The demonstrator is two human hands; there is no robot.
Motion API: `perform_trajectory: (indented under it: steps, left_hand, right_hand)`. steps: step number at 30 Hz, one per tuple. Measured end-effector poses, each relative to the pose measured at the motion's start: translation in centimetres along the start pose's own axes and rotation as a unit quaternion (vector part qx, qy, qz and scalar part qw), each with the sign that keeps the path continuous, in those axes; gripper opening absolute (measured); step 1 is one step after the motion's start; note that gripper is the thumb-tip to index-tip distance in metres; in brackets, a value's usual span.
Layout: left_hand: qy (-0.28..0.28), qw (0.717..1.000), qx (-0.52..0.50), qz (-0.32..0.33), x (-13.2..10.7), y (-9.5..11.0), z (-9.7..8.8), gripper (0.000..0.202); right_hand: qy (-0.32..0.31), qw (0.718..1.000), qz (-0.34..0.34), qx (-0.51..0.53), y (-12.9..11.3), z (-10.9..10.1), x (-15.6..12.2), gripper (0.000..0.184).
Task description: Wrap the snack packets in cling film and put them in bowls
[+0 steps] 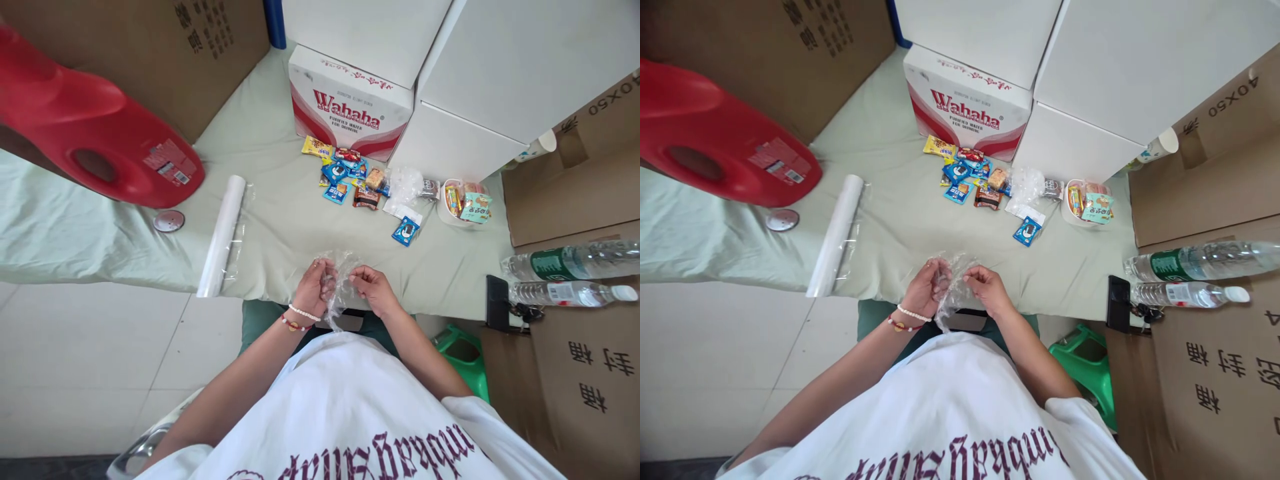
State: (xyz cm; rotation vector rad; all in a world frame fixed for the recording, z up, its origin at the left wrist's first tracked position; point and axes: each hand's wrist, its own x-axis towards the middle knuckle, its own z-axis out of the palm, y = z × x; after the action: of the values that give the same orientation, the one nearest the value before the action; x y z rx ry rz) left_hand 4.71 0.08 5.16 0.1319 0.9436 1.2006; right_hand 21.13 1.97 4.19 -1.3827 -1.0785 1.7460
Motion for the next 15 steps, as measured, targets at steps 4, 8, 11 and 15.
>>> perform_trajectory:
  steps: [4,8,11,15]
  left_hand:
    - [0.001,1.0,0.003,-0.007,0.3,1.2,-1.0,0.048]
    - [-0.011,1.0,0.008,-0.026,0.3,1.3,-1.0,0.045]
    - [-0.018,0.999,0.009,-0.037,0.3,1.0,-0.5,0.046]
    - [0.018,0.999,0.028,0.014,0.7,1.2,-0.9,0.05]
  right_hand:
    - [0.002,0.996,0.033,0.078,-1.3,-1.6,-0.3,0.044]
    - [-0.008,0.995,0.042,0.095,-1.4,-1.8,-0.6,0.049]
    - [-0.002,0.999,0.021,0.031,-0.6,-1.0,-0.4,0.053]
    - [0.004,0.999,-0.015,-0.039,-0.6,-1.7,0.3,0.04]
